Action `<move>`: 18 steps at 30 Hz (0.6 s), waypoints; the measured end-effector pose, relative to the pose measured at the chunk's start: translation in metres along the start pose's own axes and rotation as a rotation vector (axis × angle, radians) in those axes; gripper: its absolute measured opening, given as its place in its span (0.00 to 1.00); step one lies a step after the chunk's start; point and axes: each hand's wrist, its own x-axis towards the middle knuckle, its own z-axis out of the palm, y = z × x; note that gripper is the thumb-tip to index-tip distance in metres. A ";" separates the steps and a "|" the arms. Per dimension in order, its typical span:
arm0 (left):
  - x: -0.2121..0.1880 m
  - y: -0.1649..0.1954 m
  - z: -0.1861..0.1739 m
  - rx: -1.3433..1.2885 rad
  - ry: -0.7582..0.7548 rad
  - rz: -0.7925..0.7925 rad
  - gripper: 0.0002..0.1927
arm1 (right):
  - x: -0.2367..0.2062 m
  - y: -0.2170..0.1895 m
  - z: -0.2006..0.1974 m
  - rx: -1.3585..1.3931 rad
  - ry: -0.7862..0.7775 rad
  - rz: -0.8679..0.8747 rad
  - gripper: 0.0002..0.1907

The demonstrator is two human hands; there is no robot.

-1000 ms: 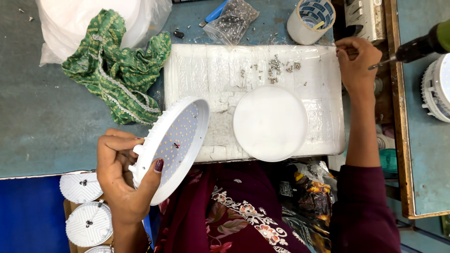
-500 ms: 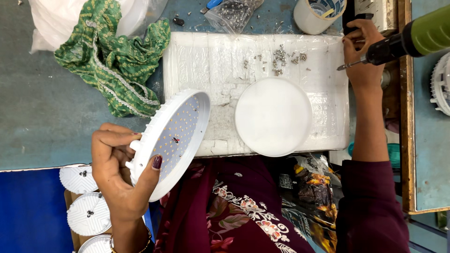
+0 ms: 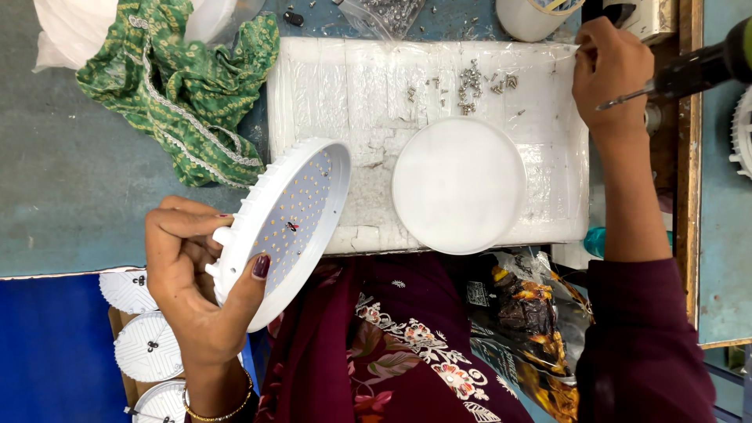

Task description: The person wipes an LED panel with a green cloth, places a white lamp base on the work pad, and uses a green electric screwdriver to drive screws into the base. They attach a terminal block and wire, fit the diffuser cover onto the base, and set finished lamp assemblies aside.

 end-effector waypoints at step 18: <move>-0.001 -0.002 0.000 -0.074 -0.008 0.018 0.19 | -0.018 -0.018 0.002 0.202 0.165 0.199 0.07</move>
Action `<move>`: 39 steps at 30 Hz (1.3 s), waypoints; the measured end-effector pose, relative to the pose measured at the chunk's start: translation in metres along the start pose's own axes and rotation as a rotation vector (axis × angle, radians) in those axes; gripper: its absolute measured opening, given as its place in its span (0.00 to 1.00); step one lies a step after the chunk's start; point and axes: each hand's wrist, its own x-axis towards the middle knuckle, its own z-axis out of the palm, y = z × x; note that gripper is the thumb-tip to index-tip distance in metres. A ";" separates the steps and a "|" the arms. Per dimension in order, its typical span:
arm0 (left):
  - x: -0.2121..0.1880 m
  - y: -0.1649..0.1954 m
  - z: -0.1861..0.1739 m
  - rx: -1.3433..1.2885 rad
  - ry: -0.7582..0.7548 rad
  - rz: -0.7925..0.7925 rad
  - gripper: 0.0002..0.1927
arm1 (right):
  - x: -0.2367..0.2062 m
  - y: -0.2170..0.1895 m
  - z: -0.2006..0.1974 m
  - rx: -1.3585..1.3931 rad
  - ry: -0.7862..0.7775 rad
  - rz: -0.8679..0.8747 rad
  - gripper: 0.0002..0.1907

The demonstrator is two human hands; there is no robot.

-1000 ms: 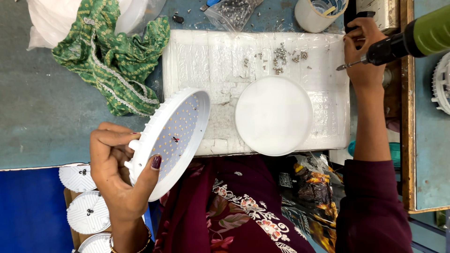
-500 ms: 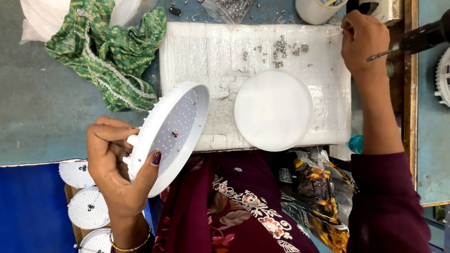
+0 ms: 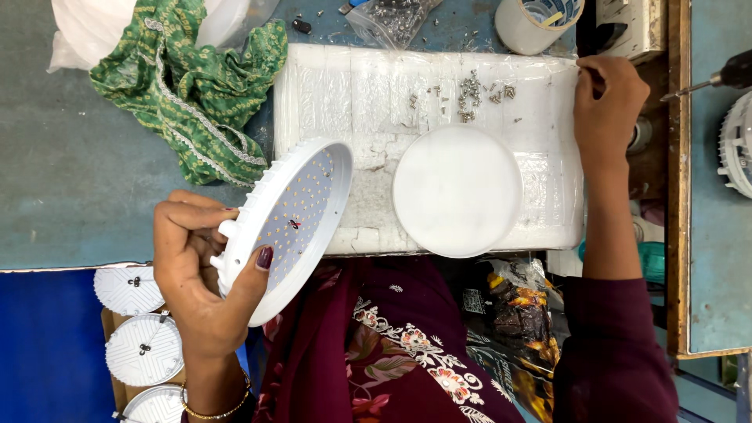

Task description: The person wipes an LED panel with a green cloth, places a white lamp base on the work pad, and uses a green electric screwdriver to drive screws into the base. They attach a terminal block and wire, fit the diffuser cover onto the base, and set finished lamp assemblies aside.

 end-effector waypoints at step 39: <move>0.003 -0.001 0.002 -0.015 -0.012 0.014 0.18 | -0.016 0.006 0.013 -0.154 0.053 -0.094 0.09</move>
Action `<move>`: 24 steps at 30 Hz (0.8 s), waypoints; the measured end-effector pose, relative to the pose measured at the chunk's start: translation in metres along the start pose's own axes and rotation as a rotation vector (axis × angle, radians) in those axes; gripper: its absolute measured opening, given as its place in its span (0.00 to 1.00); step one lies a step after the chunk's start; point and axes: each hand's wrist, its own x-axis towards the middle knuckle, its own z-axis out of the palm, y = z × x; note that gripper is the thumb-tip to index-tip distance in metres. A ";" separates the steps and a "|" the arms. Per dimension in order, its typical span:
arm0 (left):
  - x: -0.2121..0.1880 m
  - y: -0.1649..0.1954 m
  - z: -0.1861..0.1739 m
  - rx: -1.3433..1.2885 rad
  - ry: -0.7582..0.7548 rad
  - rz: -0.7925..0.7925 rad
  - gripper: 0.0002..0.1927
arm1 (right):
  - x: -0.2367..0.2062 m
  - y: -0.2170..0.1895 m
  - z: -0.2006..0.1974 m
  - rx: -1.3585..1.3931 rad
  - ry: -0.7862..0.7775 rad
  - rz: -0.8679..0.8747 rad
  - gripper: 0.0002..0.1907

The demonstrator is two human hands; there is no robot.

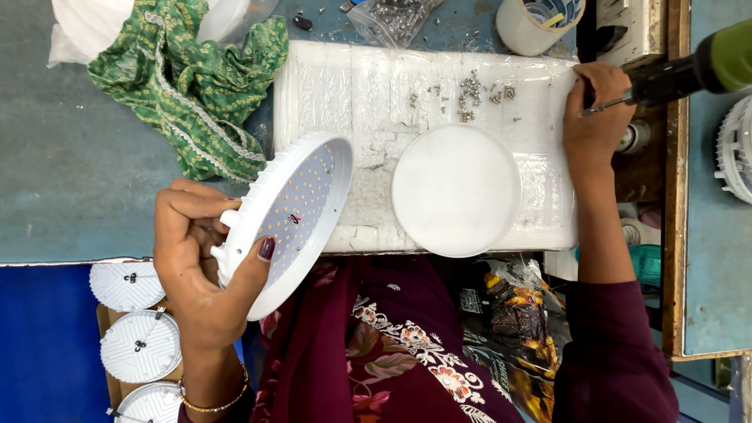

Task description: The person wipes an LED panel with a green cloth, places a white lamp base on the work pad, and uses a green electric screwdriver to drive screws into the base. They attach a terminal block and wire, fit the diffuser cover onto the base, and set finished lamp assemblies aside.

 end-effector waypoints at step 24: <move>0.004 0.008 0.004 0.045 -0.034 0.031 0.18 | 0.008 -0.017 -0.011 0.290 0.018 0.291 0.12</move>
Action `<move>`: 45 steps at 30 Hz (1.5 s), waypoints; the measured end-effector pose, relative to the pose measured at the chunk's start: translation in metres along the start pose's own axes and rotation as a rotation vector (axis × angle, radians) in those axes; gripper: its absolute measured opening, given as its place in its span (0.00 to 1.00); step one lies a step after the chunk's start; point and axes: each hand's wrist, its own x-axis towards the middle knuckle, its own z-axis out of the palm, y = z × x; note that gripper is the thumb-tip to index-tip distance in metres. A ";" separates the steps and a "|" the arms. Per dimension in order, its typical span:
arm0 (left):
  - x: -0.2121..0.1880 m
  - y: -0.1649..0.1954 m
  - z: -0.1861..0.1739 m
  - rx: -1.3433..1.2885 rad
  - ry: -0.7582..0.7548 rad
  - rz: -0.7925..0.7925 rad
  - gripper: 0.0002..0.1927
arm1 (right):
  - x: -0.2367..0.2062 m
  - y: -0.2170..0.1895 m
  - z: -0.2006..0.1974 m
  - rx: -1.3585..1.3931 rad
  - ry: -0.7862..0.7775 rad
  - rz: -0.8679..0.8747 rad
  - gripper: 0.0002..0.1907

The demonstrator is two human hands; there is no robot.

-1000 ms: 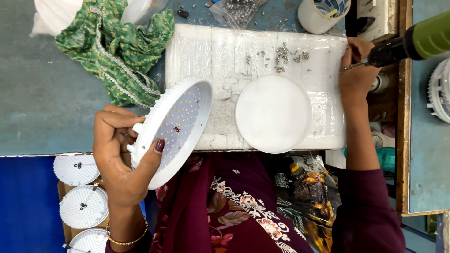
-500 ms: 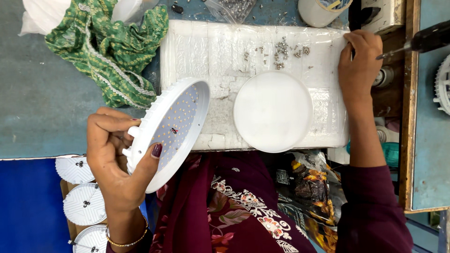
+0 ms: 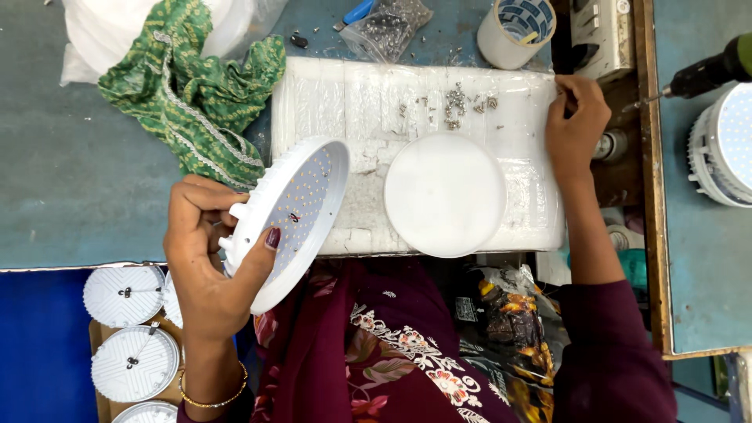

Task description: The person wipes an LED panel with a green cloth, places a white lamp base on the work pad, and uses a green electric screwdriver to drive screws into the base. They attach a terminal block and wire, fit the diffuser cover onto the base, and set finished lamp assemblies aside.

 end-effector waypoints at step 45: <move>0.011 0.012 0.003 0.113 -0.010 0.016 0.19 | -0.047 -0.046 -0.038 -0.125 -0.083 0.015 0.13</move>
